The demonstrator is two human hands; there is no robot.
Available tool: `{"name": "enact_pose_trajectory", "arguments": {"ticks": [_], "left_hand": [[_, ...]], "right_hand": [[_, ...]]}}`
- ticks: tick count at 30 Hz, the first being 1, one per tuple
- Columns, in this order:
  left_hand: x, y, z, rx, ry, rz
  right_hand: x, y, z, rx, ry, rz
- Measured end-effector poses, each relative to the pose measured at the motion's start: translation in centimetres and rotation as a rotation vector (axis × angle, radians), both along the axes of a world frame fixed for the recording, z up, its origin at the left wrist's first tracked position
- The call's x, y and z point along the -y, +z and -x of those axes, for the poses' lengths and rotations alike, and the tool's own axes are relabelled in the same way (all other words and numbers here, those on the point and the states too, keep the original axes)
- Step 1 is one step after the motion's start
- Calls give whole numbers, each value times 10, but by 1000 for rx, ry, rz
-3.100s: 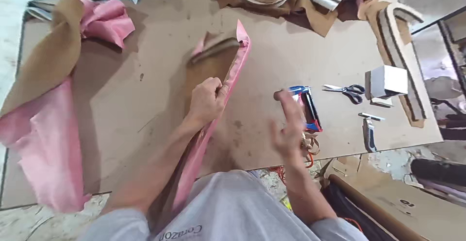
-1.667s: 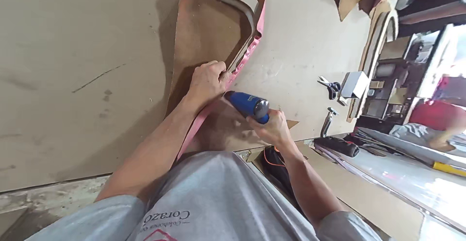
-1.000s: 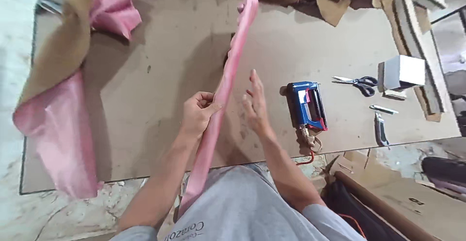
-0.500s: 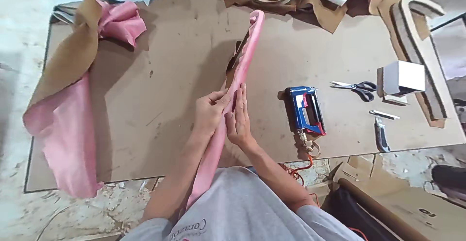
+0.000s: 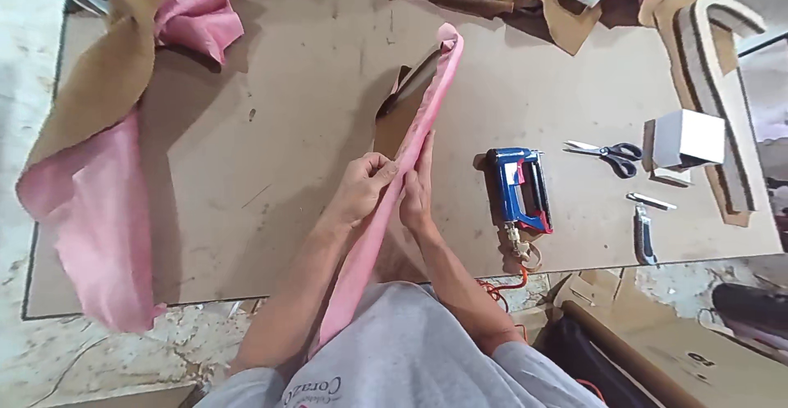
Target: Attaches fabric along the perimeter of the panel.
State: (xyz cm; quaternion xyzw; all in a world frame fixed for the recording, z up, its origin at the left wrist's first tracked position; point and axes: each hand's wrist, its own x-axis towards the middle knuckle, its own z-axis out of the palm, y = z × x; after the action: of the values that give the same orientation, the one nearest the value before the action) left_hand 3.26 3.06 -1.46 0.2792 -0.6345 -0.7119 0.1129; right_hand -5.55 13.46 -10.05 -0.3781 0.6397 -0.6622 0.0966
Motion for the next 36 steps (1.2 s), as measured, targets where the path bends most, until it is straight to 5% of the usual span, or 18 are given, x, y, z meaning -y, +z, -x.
{"name": "enact_pose_trajectory", "arguments": {"ticks": [5, 10, 16, 19, 22, 23, 26, 29, 32, 36], "left_hand": [[-5, -2, 9, -12, 146, 80], [4, 1, 5, 46, 143, 55], [-6, -1, 8, -79, 115, -8], [2, 12, 6, -24, 176, 68], [15, 16, -2, 59, 126, 253], [20, 14, -3, 106, 101, 378], [24, -6, -3, 308, 6, 753], [9, -72, -10, 446, -69, 829], [8, -106, -13, 397, -19, 842], [14, -101, -18, 442, 52, 687]], "right_hand": [[9, 23, -9, -273, -33, -107], [-24, 42, -47, -334, 253, -37], [34, 41, 74, -316, 32, -97], [25, 61, 5, -471, 204, -80], [-21, 80, -43, -296, 515, 54], [-42, 80, -33, -264, 446, 23], [-120, 53, 53, -401, -227, -634], [-177, 7, 120, -281, -489, -1313], [-184, -7, 143, -150, -449, -1436], [-159, 26, 156, -29, -398, -1542]]}}
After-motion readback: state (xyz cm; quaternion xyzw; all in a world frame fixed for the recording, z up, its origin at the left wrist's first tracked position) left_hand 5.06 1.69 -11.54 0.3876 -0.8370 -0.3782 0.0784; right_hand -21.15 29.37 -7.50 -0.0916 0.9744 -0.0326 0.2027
